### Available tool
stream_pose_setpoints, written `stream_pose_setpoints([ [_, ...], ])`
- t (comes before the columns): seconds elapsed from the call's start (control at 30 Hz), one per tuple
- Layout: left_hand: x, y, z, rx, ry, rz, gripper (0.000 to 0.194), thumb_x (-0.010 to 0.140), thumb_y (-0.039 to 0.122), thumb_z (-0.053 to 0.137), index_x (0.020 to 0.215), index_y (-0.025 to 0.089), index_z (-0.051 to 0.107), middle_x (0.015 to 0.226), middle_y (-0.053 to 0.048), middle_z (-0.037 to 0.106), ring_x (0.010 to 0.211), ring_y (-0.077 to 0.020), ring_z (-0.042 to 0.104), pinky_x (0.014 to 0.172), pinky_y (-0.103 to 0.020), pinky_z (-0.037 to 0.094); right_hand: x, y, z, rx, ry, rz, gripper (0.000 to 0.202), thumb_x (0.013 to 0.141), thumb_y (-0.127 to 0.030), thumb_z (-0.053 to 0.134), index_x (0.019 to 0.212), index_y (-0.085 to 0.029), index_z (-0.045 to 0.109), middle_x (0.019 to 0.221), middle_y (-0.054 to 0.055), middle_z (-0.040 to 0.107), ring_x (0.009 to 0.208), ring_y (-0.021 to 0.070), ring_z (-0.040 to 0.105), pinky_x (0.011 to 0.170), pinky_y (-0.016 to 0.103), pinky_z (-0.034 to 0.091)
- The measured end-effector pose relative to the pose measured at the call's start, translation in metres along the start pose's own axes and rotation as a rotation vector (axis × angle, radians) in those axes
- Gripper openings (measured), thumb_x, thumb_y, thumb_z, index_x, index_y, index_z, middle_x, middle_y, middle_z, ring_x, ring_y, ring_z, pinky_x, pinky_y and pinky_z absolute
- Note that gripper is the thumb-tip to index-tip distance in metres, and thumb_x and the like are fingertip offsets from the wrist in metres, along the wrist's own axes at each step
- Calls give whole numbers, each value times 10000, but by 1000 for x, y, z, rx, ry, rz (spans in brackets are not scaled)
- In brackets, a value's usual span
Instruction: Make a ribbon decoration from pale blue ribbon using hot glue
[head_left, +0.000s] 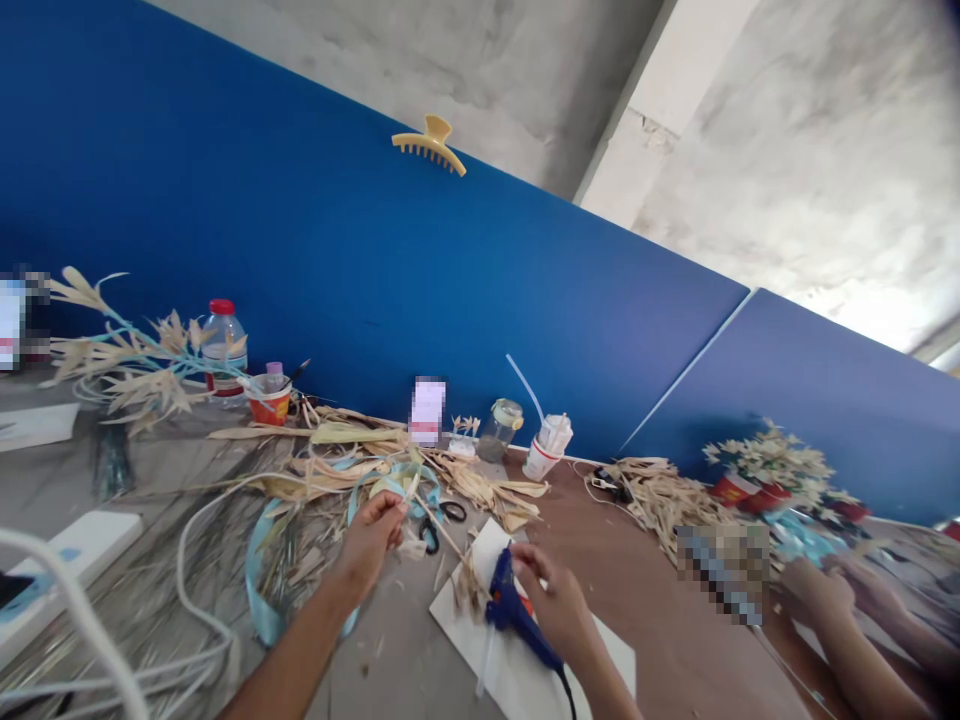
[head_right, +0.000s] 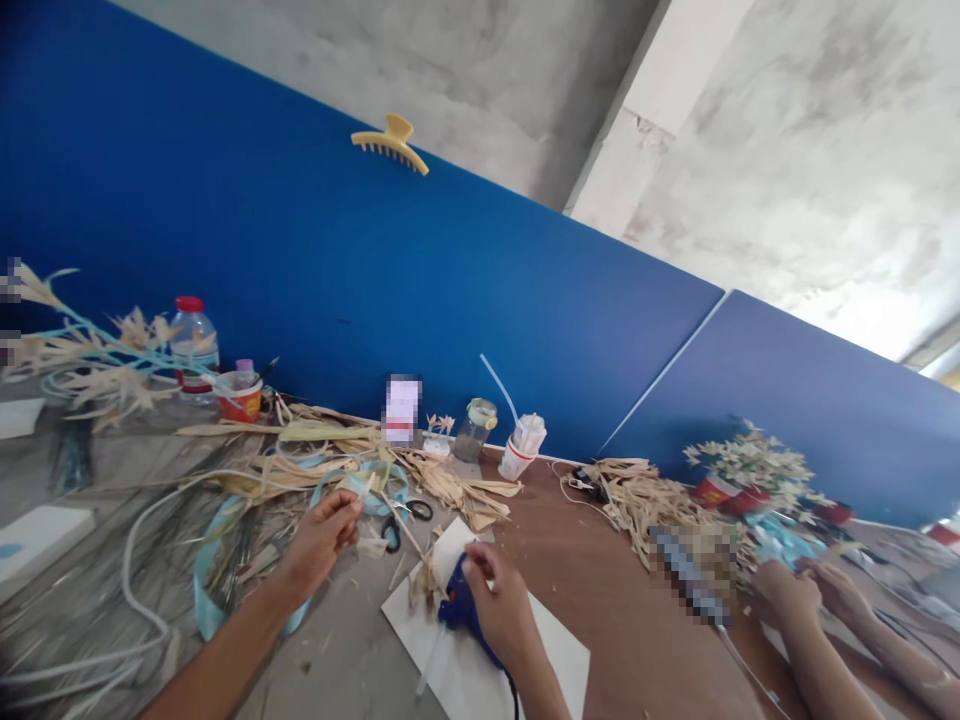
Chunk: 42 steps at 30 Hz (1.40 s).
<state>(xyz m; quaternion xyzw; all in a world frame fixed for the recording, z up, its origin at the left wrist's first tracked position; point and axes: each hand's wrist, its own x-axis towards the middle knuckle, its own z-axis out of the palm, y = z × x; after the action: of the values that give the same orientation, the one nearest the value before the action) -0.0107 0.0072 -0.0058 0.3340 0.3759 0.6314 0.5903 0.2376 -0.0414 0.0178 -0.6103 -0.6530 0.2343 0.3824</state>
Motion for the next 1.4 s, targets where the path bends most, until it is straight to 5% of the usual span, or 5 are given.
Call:
stream_pose_setpoints([
  [0.17, -3, 1, 3, 20, -49, -46, 326, 590, 417, 743, 582, 194, 505, 393, 121, 345, 388, -48, 261, 432, -196, 265, 27, -54, 53, 260, -40, -85, 209, 769, -267, 514, 882, -171, 660, 757, 49, 678, 647, 180, 613, 608, 278, 482],
  [0.33, -4, 0, 4, 69, -59, -67, 339, 591, 446, 741, 593, 190, 518, 409, 116, 359, 396, -51, 268, 436, -201, 270, 39, -67, 89, 231, -9, -262, 171, 755, -185, 521, 874, -176, 644, 799, 40, 659, 717, 159, 593, 665, 259, 469],
  [0.53, -6, -1, 6, 170, -86, -84, 312, 620, 441, 711, 605, 189, 527, 446, 98, 397, 405, -62, 325, 437, -207, 268, 40, -62, 91, 179, -15, -344, 142, 769, -150, 502, 808, -185, 634, 767, 29, 636, 712, 151, 562, 674, 252, 439],
  [1.1, -8, -5, 9, 380, -142, -9, 273, 653, 423, 680, 596, 183, 564, 494, 67, 419, 463, -91, 346, 454, -218, 281, 41, -55, 88, 150, -49, -263, 111, 788, -160, 482, 751, -182, 583, 709, 11, 605, 667, 145, 565, 630, 239, 430],
  [1.4, -12, -6, 11, 276, -168, -73, 333, 718, 457, 621, 554, 190, 508, 493, 61, 403, 466, -92, 329, 460, -219, 263, 42, -52, 87, 128, -37, -283, 109, 781, -158, 477, 751, -186, 578, 699, 9, 602, 660, 146, 563, 627, 244, 431],
])
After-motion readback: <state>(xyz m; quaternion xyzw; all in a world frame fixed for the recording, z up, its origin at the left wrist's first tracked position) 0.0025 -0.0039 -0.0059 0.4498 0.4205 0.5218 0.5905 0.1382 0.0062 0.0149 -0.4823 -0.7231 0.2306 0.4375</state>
